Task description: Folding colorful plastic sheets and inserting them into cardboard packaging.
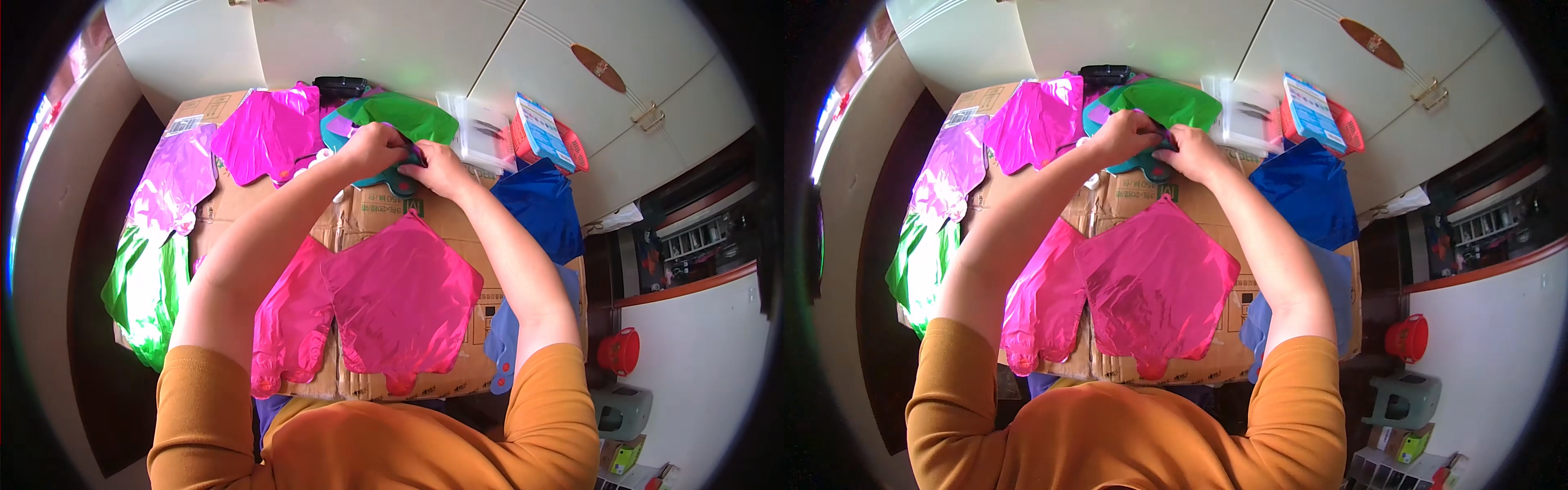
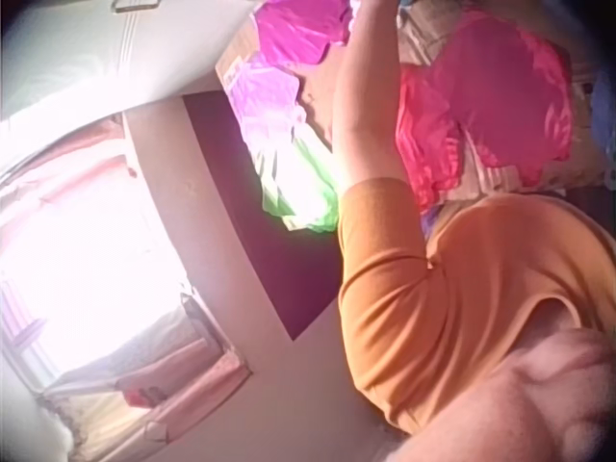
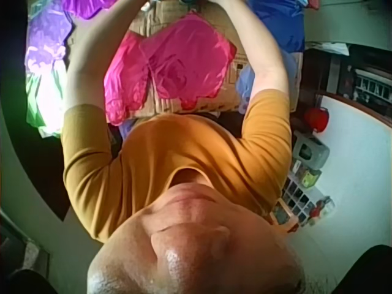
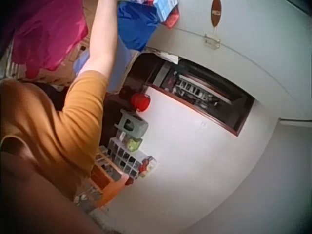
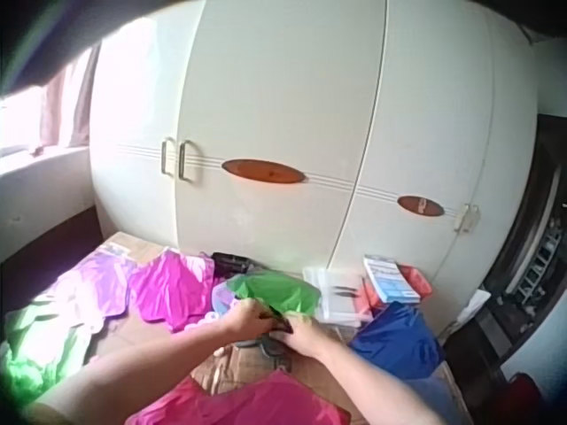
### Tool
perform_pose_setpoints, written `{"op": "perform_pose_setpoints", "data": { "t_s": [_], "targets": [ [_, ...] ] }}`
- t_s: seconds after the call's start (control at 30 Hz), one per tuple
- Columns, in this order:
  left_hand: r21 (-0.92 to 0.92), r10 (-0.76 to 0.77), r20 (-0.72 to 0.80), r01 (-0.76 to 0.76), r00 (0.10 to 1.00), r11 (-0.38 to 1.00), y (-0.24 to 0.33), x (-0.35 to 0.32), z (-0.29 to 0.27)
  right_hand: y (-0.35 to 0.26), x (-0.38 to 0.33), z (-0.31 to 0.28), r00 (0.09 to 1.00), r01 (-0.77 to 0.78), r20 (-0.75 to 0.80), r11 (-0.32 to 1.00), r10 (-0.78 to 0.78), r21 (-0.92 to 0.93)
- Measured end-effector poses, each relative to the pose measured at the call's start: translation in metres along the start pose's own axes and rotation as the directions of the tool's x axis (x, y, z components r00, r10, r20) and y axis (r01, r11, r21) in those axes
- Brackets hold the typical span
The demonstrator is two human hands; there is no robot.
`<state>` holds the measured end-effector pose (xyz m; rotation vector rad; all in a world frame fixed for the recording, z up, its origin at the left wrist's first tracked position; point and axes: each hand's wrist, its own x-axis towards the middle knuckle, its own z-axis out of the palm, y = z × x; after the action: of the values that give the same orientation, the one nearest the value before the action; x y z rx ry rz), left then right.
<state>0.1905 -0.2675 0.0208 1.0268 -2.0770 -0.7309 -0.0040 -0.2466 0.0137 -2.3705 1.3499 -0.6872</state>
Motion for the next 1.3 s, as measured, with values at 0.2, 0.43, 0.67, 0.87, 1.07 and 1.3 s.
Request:
{"op": "perform_pose_setpoints", "data": {
  "t_s": [0.2,0.43,0.67,0.87,1.07,1.3],
  "targets": [
    [0.533,0.556,0.291,-0.614,0.779,0.582,0.029,-0.028,-0.007,0.010,0.017,-0.002,0.941,-0.161,-0.244,0.944,0.235,0.289],
    [0.621,-0.184,0.134,0.062,0.974,0.781,0.004,-0.034,-0.009,0.009,0.087,-0.091,0.622,-0.397,-0.488,0.784,0.612,0.478],
    [0.652,-0.239,0.155,0.083,0.959,0.754,0.014,-0.021,-0.005,0.045,0.039,-0.326,0.375,-0.415,-0.799,0.856,0.470,0.308],
    [0.612,0.391,0.043,-0.334,0.919,0.717,0.037,-0.023,-0.003,-0.079,-0.145,-0.362,0.577,-0.577,-0.813,0.665,-0.080,-0.475],
    [0.157,0.670,0.439,-0.785,0.599,0.599,0.115,-0.008,0.107,-0.062,-0.219,-0.226,0.889,-0.277,-0.393,0.409,-0.236,-0.870],
    [0.163,0.696,0.488,-0.838,0.527,0.521,0.103,0.012,0.166,0.022,-0.224,-0.087,0.836,-0.368,-0.544,0.804,0.067,-0.467]
  ]
}}
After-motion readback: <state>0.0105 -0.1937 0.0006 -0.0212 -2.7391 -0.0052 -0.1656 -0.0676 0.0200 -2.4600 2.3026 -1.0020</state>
